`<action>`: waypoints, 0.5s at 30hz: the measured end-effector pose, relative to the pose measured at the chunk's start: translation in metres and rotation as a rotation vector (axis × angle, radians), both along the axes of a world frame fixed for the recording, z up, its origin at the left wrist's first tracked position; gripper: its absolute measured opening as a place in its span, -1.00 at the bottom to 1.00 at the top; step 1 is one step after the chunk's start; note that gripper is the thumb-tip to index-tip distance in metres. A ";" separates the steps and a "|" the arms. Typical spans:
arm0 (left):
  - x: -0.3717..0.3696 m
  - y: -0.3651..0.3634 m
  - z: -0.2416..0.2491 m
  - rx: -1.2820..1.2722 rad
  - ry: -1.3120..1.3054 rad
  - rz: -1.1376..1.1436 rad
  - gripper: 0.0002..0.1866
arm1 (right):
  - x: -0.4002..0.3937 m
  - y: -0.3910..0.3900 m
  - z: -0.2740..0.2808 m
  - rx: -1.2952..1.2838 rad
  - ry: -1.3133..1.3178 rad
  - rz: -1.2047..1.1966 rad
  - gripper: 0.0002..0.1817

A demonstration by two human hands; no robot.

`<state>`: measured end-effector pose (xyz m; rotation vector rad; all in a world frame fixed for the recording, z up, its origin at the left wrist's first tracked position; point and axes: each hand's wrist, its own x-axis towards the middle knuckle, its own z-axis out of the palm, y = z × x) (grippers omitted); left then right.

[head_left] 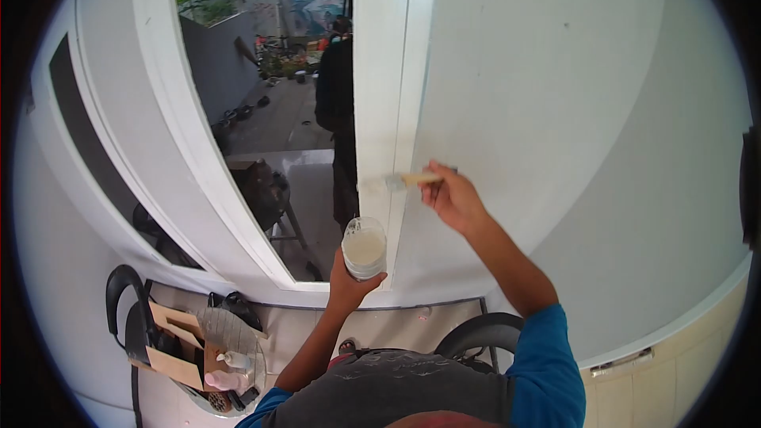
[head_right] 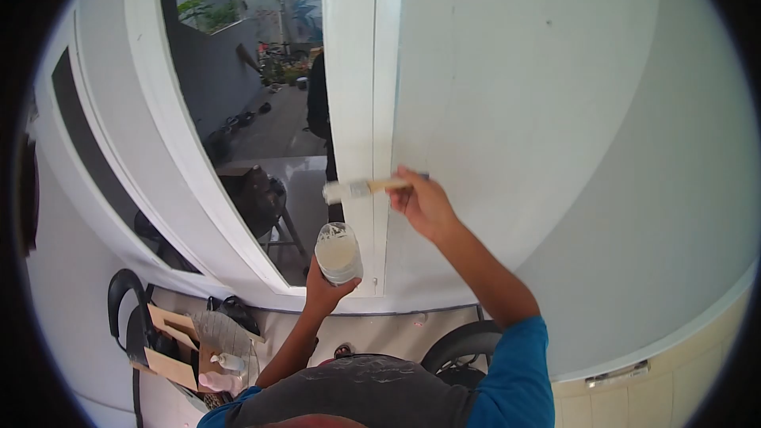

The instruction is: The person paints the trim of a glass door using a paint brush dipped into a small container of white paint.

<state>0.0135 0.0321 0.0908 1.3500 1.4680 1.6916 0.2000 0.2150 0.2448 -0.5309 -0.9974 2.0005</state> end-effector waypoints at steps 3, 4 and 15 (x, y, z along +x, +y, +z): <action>-0.004 0.005 -0.002 0.010 -0.012 -0.010 -0.05 | -0.001 0.015 0.061 0.104 0.060 -0.062 -0.73; -0.005 0.006 -0.004 0.016 -0.005 -0.007 -0.06 | -0.002 0.020 0.083 0.152 0.078 -0.096 -0.71; -0.040 0.022 -0.006 -0.001 0.007 -0.051 -0.06 | -0.008 0.081 0.377 1.115 0.194 -0.443 -0.73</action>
